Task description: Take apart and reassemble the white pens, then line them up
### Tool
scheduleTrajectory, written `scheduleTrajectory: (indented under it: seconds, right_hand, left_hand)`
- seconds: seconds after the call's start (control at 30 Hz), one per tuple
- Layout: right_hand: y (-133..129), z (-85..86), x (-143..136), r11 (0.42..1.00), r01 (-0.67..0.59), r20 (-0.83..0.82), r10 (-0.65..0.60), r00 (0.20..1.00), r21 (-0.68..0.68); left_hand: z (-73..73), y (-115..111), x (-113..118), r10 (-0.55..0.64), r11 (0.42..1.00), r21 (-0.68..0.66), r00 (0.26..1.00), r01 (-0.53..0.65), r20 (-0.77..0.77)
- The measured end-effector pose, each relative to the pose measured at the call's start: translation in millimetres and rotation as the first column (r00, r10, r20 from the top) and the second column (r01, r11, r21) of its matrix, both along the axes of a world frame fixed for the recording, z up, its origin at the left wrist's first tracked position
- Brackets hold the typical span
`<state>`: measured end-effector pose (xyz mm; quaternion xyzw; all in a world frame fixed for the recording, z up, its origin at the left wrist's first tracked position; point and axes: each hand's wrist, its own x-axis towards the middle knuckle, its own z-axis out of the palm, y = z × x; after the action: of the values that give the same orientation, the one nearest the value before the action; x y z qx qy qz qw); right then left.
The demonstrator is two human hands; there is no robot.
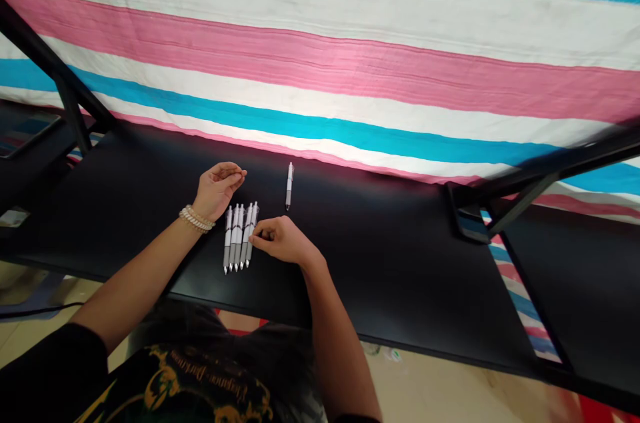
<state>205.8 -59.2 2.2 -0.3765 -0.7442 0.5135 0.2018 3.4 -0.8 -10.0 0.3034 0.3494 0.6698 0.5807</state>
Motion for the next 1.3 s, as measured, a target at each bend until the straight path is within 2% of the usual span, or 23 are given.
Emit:
scheduleTrajectory:
  seconds: [0.1,0.3,0.47,0.63,0.7,0.8,0.9,1.0,1.07,1.17,1.3]
  right_hand:
    - [-0.6,0.6,-0.8,0.998,0.028,-0.004,-0.028,1.0,0.05]
    - [-1.2,1.9,-2.8,0.982,-0.044,0.118,0.022,0.993,0.185]
    - [3.8,-0.7,-1.3,0.936,0.048,0.245,-0.14,0.959,0.348]
    - [7.3,-3.7,3.2,0.903,0.156,0.165,-0.238,0.957,0.399]
    - [6.9,-2.9,3.0,0.906,0.25,0.048,-0.283,0.958,0.342]
    - [3.6,1.4,0.1,0.933,0.343,-0.222,-0.314,0.923,0.106]
    - [-0.5,6.1,-5.0,0.947,0.305,-0.421,-0.318,0.849,-0.1]
    - [-1.1,6.5,-10.5,0.945,0.274,-0.477,-0.326,0.816,-0.178]
    - [0.8,4.2,-13.6,0.928,0.319,-0.482,-0.374,0.793,-0.194]
    - [4.6,-0.8,-17.6,0.874,0.433,-0.456,-0.484,0.747,-0.22]
    - [5.4,-7.7,-21.7,0.869,0.44,-0.386,-0.495,0.778,-0.228]
  left_hand:
    - [-0.4,-0.1,0.3,-0.003,1.0,-0.004,1.0,0.003,-0.009]
    - [-0.8,0.3,0.3,-0.011,1.0,-0.004,1.0,0.011,-0.014]
    - [-1.1,-0.4,0.6,-0.01,1.0,0.004,1.0,0.01,-0.027]
    - [-4.1,-0.4,2.4,-0.019,0.999,0.035,0.999,0.02,-0.04]
    - [-2.6,-1.0,3.7,-0.015,0.998,0.059,0.997,0.019,-0.072]
    - [4.9,-5.2,6.2,-0.084,0.995,0.041,0.992,0.088,-0.09]
    - [13.5,-12.4,8.8,-0.294,0.956,-0.016,0.955,0.294,-0.045]
    - [16.6,-17.7,10.4,-0.409,0.912,-0.021,0.91,0.409,-0.064]
    - [15.1,-18.0,10.9,-0.365,0.931,-0.014,0.928,0.365,-0.079]
    - [10.9,-14.9,11.3,-0.191,0.982,-0.014,0.979,0.191,-0.074]
    - [6.9,-10.9,11.5,-0.066,0.998,-0.029,0.995,0.063,-0.08]
